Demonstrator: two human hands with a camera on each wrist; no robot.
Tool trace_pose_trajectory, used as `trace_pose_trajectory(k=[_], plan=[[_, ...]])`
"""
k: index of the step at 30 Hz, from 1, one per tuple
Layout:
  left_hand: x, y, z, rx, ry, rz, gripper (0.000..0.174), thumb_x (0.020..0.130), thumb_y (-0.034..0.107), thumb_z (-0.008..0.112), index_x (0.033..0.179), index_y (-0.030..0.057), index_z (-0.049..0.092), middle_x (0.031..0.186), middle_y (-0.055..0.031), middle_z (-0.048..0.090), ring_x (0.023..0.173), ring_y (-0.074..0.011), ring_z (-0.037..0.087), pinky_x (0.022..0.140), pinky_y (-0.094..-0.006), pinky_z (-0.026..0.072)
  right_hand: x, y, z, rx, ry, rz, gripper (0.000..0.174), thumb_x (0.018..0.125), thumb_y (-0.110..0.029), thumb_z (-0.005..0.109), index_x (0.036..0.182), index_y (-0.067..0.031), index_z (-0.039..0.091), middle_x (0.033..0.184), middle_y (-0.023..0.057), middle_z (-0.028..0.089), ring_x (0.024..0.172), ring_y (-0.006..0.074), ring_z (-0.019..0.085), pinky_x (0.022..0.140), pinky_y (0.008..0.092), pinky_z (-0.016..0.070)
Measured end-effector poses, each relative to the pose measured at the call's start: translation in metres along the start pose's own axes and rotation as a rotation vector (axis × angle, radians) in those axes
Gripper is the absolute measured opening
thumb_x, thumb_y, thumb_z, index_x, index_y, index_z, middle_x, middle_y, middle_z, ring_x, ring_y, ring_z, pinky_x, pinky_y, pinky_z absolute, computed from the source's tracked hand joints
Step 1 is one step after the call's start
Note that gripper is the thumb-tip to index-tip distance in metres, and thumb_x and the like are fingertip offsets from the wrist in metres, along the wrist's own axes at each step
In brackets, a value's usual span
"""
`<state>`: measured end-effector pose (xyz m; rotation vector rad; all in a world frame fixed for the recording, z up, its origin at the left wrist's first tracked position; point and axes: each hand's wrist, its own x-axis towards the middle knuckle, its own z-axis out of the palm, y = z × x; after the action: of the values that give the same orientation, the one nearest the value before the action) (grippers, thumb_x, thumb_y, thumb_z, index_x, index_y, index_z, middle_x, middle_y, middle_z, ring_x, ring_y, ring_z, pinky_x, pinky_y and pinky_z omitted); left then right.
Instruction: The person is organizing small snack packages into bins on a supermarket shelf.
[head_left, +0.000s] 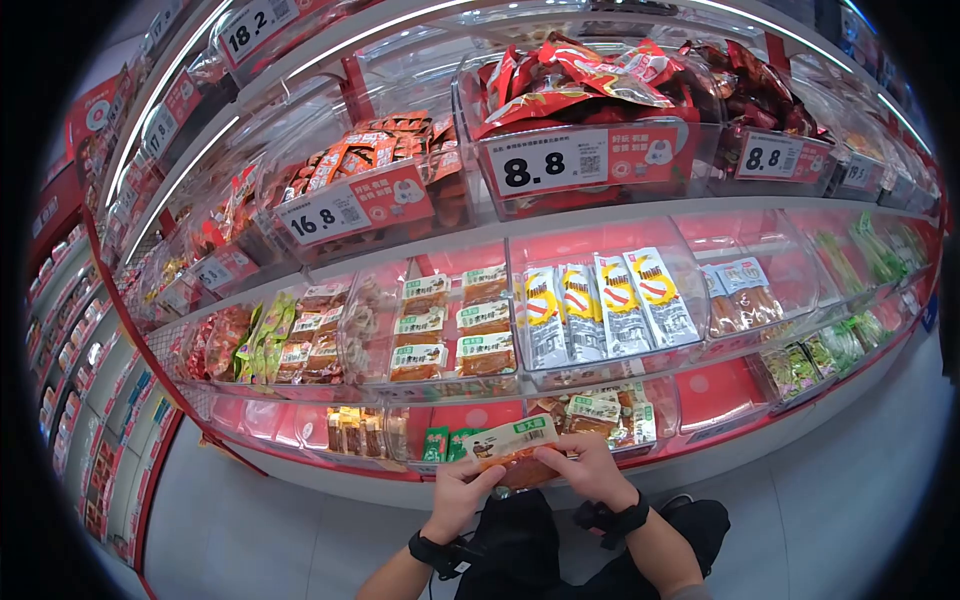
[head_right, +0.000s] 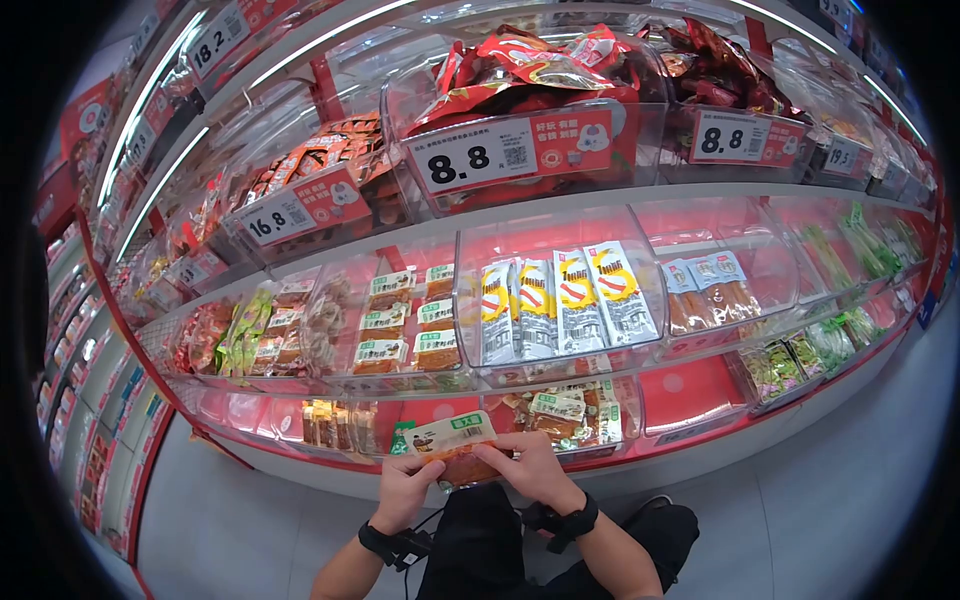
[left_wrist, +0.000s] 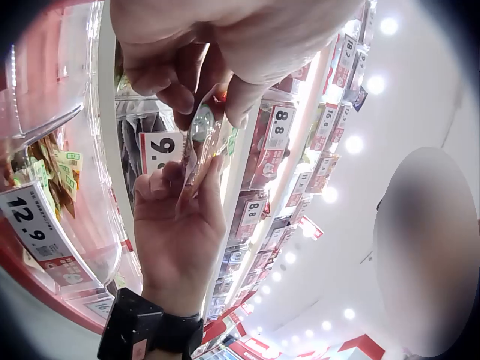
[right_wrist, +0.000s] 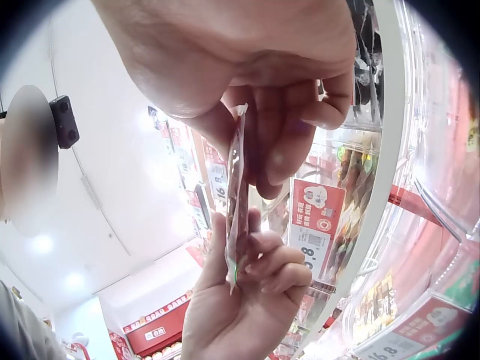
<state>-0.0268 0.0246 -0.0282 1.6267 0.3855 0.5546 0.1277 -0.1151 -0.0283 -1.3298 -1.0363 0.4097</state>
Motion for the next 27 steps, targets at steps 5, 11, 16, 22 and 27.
trace_pose_trajectory(k=[5, 11, 16, 22, 27], plan=[[-0.003, -0.015, -0.001, -0.162, 0.003, 0.014, 0.019, 0.084, 0.010, 0.065, 0.095, -0.0049, 0.068, 0.091, -0.0094, 0.066, 0.084, -0.0125, 0.059, 0.075, -0.0257, 0.0456, 0.001, -0.006, -0.004, -0.018, -0.025, 0.062, 0.022, 0.084, -0.020, 0.064, 0.086, 0.0018, 0.068, 0.062, 0.0052, 0.063, 0.057, 0.0053, 0.053, 0.053, 0.0230, 0.0411], [-0.003, -0.003, 0.016, 0.042, 0.180, 0.179, 0.039, 0.077, 0.015, 0.073, 0.112, 0.0013, 0.062, 0.108, -0.0103, 0.057, 0.089, -0.0164, 0.058, 0.076, -0.0275, 0.0475, 0.005, 0.009, 0.008, -0.054, 0.141, 0.068, 0.024, 0.084, -0.020, 0.064, 0.076, 0.0028, 0.066, 0.053, 0.0018, 0.054, 0.054, 0.0032, 0.045, 0.048, 0.0240, 0.0358], [-0.014, 0.020, 0.016, 0.664, 0.094, 0.410, 0.056, 0.067, 0.022, 0.080, 0.119, 0.0136, 0.061, 0.108, -0.0140, 0.055, 0.088, -0.0248, 0.059, 0.076, -0.0337, 0.0503, 0.003, 0.021, 0.017, 0.231, 0.105, 0.215, 0.029, 0.088, -0.022, 0.061, 0.077, 0.0038, 0.065, 0.058, -0.0025, 0.054, 0.055, 0.0019, 0.043, 0.048, 0.0216, 0.0338], [-0.011, 0.043, 0.004, -0.053, -0.095, 0.098, 0.054, 0.076, 0.006, 0.071, 0.126, -0.0018, 0.051, 0.115, -0.0141, 0.057, 0.109, -0.0221, 0.054, 0.094, -0.0327, 0.0415, 0.001, 0.011, 0.019, 0.411, 0.003, 0.275, 0.032, 0.094, -0.024, 0.053, 0.084, 0.0037, 0.064, 0.066, -0.0017, 0.059, 0.059, 0.0022, 0.048, 0.050, 0.0197, 0.0365], [0.040, 0.092, -0.020, -0.083, 0.264, 0.255, 0.048, 0.081, -0.005, 0.059, 0.126, -0.0096, 0.045, 0.120, -0.0154, 0.054, 0.113, -0.0212, 0.051, 0.094, -0.0302, 0.0419, 0.006, 0.007, 0.001, 0.390, -0.010, 0.203, 0.031, 0.093, -0.025, 0.052, 0.086, 0.0018, 0.065, 0.071, 0.0062, 0.065, 0.060, 0.0082, 0.057, 0.055, 0.0215, 0.0441]])
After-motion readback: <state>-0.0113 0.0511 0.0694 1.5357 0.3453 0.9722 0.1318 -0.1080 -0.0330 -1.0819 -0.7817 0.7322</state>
